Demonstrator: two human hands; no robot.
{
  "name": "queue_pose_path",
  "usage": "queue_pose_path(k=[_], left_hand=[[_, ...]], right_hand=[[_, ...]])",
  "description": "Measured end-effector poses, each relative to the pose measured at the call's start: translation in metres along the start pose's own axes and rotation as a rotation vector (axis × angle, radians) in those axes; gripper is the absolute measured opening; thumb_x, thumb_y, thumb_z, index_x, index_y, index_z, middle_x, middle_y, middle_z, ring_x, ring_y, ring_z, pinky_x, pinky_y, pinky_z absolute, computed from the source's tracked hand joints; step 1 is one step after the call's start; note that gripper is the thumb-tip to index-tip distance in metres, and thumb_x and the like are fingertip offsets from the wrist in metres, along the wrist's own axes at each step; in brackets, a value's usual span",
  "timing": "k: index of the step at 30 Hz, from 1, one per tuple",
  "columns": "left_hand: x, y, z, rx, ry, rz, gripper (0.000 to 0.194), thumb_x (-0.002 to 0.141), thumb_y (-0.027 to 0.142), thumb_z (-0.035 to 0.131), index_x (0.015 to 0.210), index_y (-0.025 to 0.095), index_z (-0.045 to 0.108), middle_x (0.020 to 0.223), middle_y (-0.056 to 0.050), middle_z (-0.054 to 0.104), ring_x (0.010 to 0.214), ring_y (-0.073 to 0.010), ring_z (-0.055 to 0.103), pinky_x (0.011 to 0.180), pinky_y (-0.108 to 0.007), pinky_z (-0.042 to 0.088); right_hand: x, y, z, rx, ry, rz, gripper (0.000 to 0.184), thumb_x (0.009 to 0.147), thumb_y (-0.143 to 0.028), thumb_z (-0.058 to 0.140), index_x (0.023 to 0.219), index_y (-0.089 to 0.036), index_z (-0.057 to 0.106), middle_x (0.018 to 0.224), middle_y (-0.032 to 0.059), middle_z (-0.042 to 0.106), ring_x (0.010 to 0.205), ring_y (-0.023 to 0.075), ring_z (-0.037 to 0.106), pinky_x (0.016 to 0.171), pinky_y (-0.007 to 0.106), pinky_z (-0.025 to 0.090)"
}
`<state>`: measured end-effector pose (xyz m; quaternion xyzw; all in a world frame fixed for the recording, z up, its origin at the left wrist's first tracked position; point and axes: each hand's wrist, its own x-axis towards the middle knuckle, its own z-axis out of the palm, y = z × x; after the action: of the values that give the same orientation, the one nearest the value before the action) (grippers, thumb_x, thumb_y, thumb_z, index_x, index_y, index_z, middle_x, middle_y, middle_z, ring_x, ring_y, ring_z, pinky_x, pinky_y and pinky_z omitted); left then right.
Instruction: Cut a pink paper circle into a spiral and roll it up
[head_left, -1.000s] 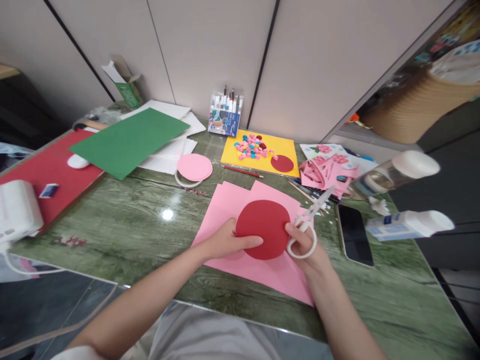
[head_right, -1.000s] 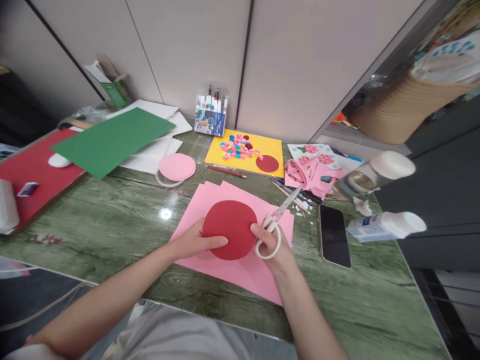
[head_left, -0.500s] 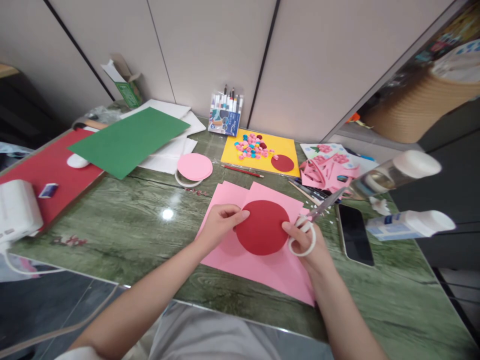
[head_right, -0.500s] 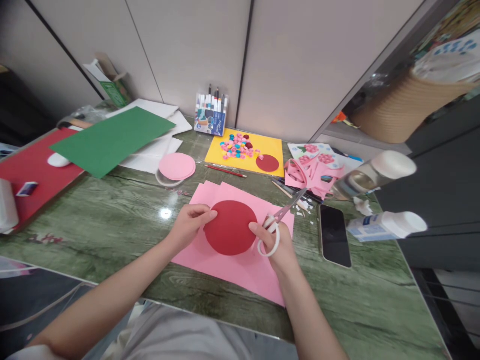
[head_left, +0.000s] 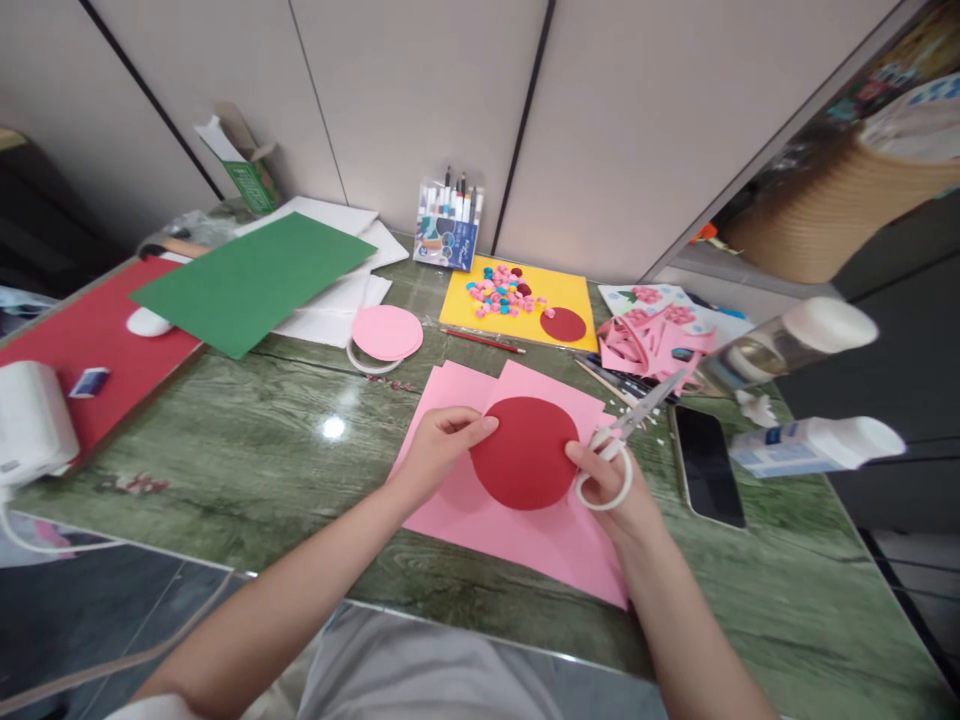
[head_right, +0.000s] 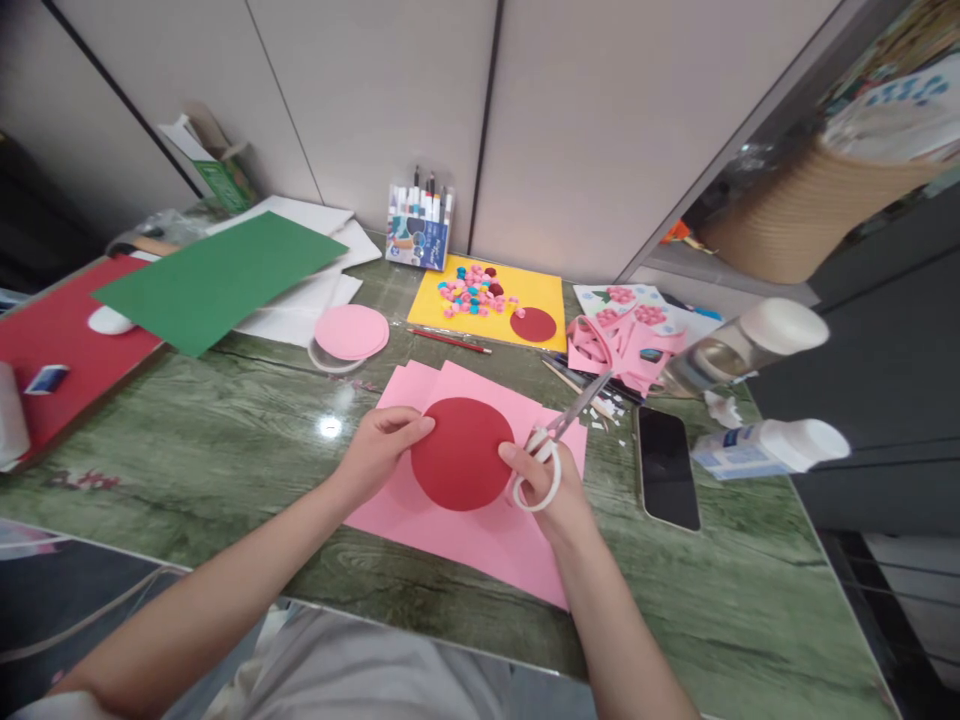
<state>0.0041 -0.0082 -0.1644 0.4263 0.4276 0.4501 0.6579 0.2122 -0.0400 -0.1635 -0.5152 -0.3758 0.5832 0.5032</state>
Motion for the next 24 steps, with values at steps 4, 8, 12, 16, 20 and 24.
queue_pose_path(k=[4, 8, 12, 16, 20, 24], left_hand=[[0.0005, -0.0049, 0.0018, -0.143, -0.005, -0.036, 0.025, 0.071, 0.036, 0.071, 0.059, 0.014, 0.065, 0.059, 0.002, 0.058, 0.057, -0.0068, 0.048, 0.055, -0.019, 0.036], [0.0002, -0.006, 0.0036, -0.215, 0.003, -0.026, 0.018, 0.073, 0.035, 0.07, 0.076, 0.018, 0.069, 0.062, 0.003, 0.059, 0.058, -0.0068, 0.049, 0.055, -0.018, 0.037], [-0.0003, -0.0056, 0.0014, -0.085, -0.003, 0.089, 0.038, 0.078, 0.032, 0.066, 0.115, 0.027, 0.063, 0.065, 0.003, 0.064, 0.06, -0.0098, 0.053, 0.059, -0.021, 0.041], [-0.0022, -0.0045, -0.0007, 0.128, -0.031, 0.197, 0.02, 0.083, 0.031, 0.059, 0.095, 0.022, 0.073, 0.1, -0.005, 0.071, 0.093, -0.018, 0.061, 0.084, -0.028, 0.045], [-0.0057, -0.0006, 0.0032, 0.125, -0.15, 0.168, 0.027, 0.083, 0.031, 0.06, 0.108, 0.025, 0.067, 0.115, -0.005, 0.065, 0.106, -0.02, 0.058, 0.089, -0.029, 0.046], [-0.0077, -0.0001, 0.0079, 0.087, -0.211, 0.166, 0.047, 0.076, 0.027, 0.069, 0.121, 0.028, 0.059, 0.125, -0.006, 0.058, 0.114, -0.0226, 0.055, 0.091, -0.031, 0.048]], right_hand=[[0.0007, 0.0006, -0.0004, -0.049, 0.037, -0.026, 0.025, 0.065, -0.036, 0.078, 0.064, -0.019, 0.059, 0.048, -0.0012, 0.055, 0.052, 0.018, 0.056, 0.052, 0.031, 0.045], [-0.0012, -0.0022, 0.0032, -0.059, 0.052, -0.017, 0.023, 0.068, -0.035, 0.075, 0.065, -0.018, 0.059, 0.052, 0.0004, 0.058, 0.056, 0.0188, 0.057, 0.055, 0.032, 0.045], [-0.0031, -0.0055, 0.0071, 0.013, 0.031, 0.018, 0.022, 0.069, -0.033, 0.075, 0.065, -0.018, 0.058, 0.06, 0.0016, 0.063, 0.06, 0.0192, 0.061, 0.06, 0.033, 0.047], [-0.0017, -0.0043, 0.0081, 0.084, 0.001, 0.024, 0.02, 0.07, -0.03, 0.075, 0.067, -0.018, 0.059, 0.069, 0.0031, 0.068, 0.067, 0.0208, 0.064, 0.067, 0.035, 0.049], [0.0012, -0.0004, 0.0078, 0.119, 0.033, -0.003, 0.017, 0.071, -0.029, 0.074, 0.072, -0.018, 0.062, 0.071, 0.0033, 0.07, 0.072, 0.0227, 0.066, 0.068, 0.036, 0.051], [0.0005, -0.0004, 0.0091, 0.154, 0.04, -0.025, 0.019, 0.072, -0.029, 0.073, 0.066, -0.019, 0.058, 0.068, 0.003, 0.069, 0.075, 0.0239, 0.067, 0.069, 0.036, 0.052]])
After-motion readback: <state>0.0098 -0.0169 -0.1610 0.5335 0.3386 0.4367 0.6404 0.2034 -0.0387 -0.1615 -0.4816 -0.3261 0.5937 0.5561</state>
